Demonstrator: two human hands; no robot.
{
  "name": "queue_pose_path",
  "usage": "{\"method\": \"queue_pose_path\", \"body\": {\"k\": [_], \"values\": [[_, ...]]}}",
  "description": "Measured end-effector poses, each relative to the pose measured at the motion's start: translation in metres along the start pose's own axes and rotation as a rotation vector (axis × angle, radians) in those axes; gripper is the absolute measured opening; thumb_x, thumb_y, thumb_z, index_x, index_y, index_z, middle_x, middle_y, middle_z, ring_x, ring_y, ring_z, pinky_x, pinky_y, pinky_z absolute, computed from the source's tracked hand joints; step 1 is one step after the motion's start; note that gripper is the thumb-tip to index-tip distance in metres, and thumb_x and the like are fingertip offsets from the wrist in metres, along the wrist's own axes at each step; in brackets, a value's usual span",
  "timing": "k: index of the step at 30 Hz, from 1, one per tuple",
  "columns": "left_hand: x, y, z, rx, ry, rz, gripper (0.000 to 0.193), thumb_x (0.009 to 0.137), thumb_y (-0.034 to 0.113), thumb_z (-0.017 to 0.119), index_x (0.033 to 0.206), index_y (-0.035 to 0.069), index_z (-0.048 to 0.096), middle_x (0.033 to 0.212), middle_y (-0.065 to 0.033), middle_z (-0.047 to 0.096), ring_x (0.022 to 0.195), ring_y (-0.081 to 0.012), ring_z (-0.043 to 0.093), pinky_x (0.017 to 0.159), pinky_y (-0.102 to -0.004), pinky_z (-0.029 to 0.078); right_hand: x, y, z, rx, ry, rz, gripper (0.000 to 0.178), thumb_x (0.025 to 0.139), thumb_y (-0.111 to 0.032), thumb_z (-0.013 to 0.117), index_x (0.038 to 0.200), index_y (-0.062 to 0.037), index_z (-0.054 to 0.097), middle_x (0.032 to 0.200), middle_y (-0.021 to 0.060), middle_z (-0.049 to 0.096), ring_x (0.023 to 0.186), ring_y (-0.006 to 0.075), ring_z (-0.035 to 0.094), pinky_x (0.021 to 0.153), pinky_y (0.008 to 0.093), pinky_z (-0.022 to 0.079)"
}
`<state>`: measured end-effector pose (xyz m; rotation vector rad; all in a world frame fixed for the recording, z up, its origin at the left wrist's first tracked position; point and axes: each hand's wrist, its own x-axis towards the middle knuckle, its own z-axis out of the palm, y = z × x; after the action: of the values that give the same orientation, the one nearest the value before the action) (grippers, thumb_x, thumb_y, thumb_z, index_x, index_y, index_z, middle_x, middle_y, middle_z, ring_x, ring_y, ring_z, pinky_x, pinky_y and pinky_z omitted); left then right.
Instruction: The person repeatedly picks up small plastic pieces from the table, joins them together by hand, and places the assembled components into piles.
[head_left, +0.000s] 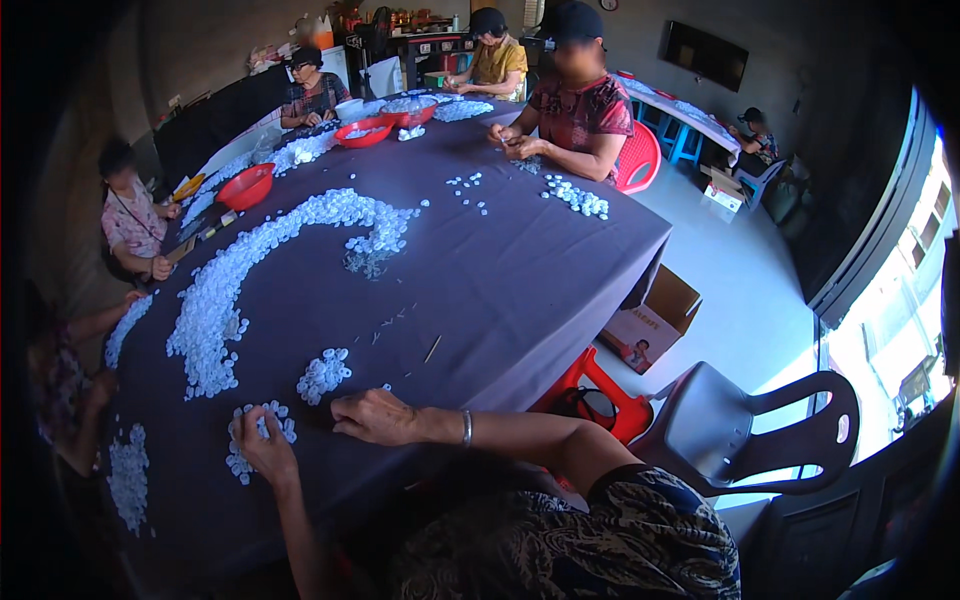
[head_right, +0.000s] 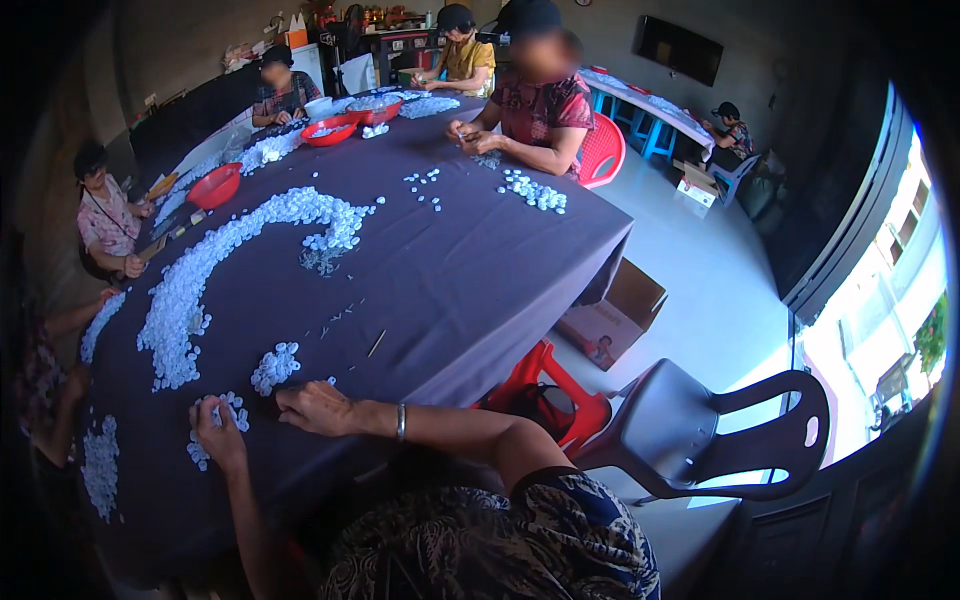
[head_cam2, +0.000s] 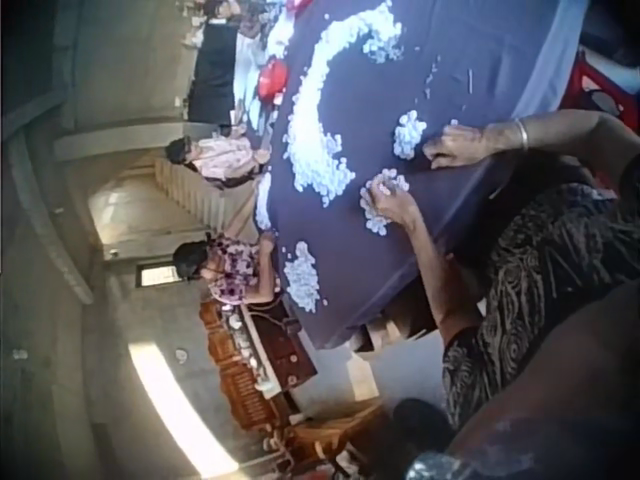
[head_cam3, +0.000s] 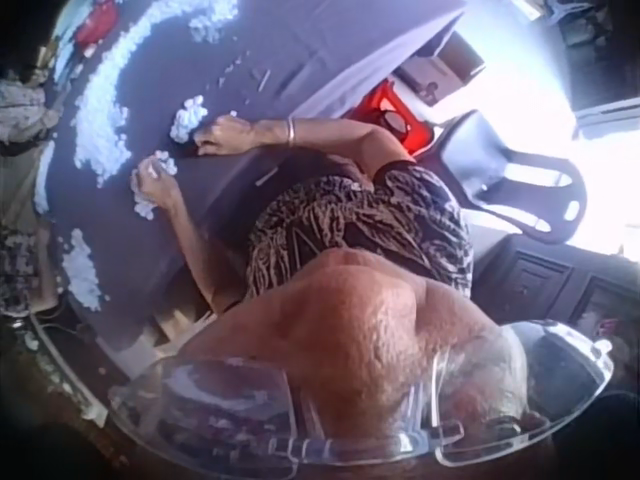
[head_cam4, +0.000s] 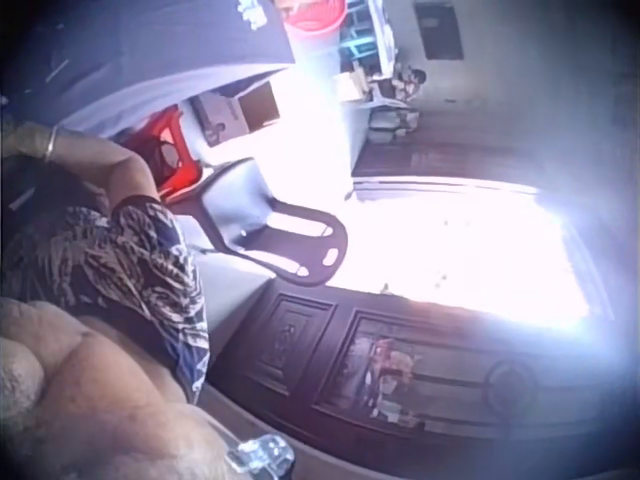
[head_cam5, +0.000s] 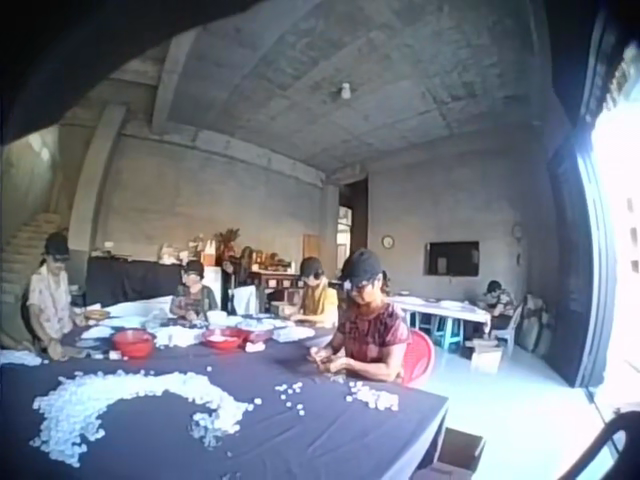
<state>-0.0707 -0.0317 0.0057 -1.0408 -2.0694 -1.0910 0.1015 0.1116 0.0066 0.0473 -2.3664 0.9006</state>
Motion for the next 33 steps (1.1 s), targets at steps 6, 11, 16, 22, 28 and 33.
{"method": "queue_pose_path", "body": {"k": [6, 11, 16, 22, 28, 33], "values": [[-0.011, 0.052, -0.027, -0.185, -0.129, -0.301, 0.014, 0.085, 0.014, 0.061, 0.092, 0.002, 0.061, 0.084, -0.0122, 0.060, 0.086, -0.0261, 0.057, 0.076, -0.0366, 0.044, -0.006, 0.004, 0.033, -0.143, 0.008, -0.115, 0.019, 0.085, -0.028, 0.058, 0.086, -0.0095, 0.058, 0.062, 0.0156, 0.058, 0.050, 0.0340, 0.057, 0.044, 0.0430, 0.047], [-0.030, 0.070, 0.017, -0.452, -0.100, 0.016, 0.008, 0.079, 0.011, 0.061, 0.083, 0.005, 0.057, 0.081, -0.0119, 0.053, 0.075, -0.0309, 0.055, 0.067, -0.0382, 0.046, -0.012, -0.007, 0.002, -0.221, -0.054, -0.064, 0.017, 0.077, -0.008, 0.065, 0.093, -0.0048, 0.061, 0.080, 0.0158, 0.063, 0.066, 0.0316, 0.062, 0.057, 0.0392, 0.050], [-0.044, 0.087, 0.013, -0.541, -0.043, -0.116, 0.009, 0.079, 0.000, 0.054, 0.085, 0.005, 0.051, 0.082, -0.0119, 0.051, 0.070, -0.0324, 0.056, 0.059, -0.0390, 0.044, -0.013, -0.019, 0.004, -0.042, -0.105, 0.027, 0.015, 0.079, -0.002, 0.061, 0.094, -0.0010, 0.058, 0.079, 0.0189, 0.061, 0.069, 0.0363, 0.061, 0.058, 0.0409, 0.048], [-0.041, 0.075, 0.023, -0.669, -0.075, -0.198, 0.005, 0.081, -0.001, 0.054, 0.085, 0.001, 0.052, 0.076, -0.0110, 0.056, 0.065, -0.0249, 0.057, 0.057, -0.0348, 0.044, -0.006, -0.021, 0.007, -0.009, -0.075, 0.041, 0.005, 0.080, 0.001, 0.057, 0.080, 0.0020, 0.052, 0.060, 0.0172, 0.050, 0.049, 0.0226, 0.047, 0.050, 0.0348, 0.041], [-0.040, 0.070, 0.028, -0.772, -0.157, -0.350, 0.004, 0.082, -0.001, 0.056, 0.085, -0.001, 0.055, 0.071, -0.0066, 0.057, 0.064, -0.0108, 0.052, 0.057, -0.0279, 0.043, -0.006, -0.022, 0.006, -0.012, -0.071, 0.032, 0.007, 0.079, 0.004, 0.058, 0.081, 0.0001, 0.052, 0.056, 0.0085, 0.047, 0.051, 0.0103, 0.044, 0.048, 0.0287, 0.039], [-0.047, 0.064, 0.038, -0.828, -0.179, -0.305, 0.004, 0.083, 0.001, 0.056, 0.085, 0.000, 0.055, 0.069, -0.0045, 0.054, 0.064, -0.0080, 0.048, 0.056, -0.0264, 0.042, 0.003, -0.069, -0.018, 0.190, 0.022, 0.139, 0.017, 0.077, 0.005, 0.062, 0.089, -0.0031, 0.053, 0.061, 0.0037, 0.050, 0.055, 0.0086, 0.048, 0.051, 0.0252, 0.040]]}}
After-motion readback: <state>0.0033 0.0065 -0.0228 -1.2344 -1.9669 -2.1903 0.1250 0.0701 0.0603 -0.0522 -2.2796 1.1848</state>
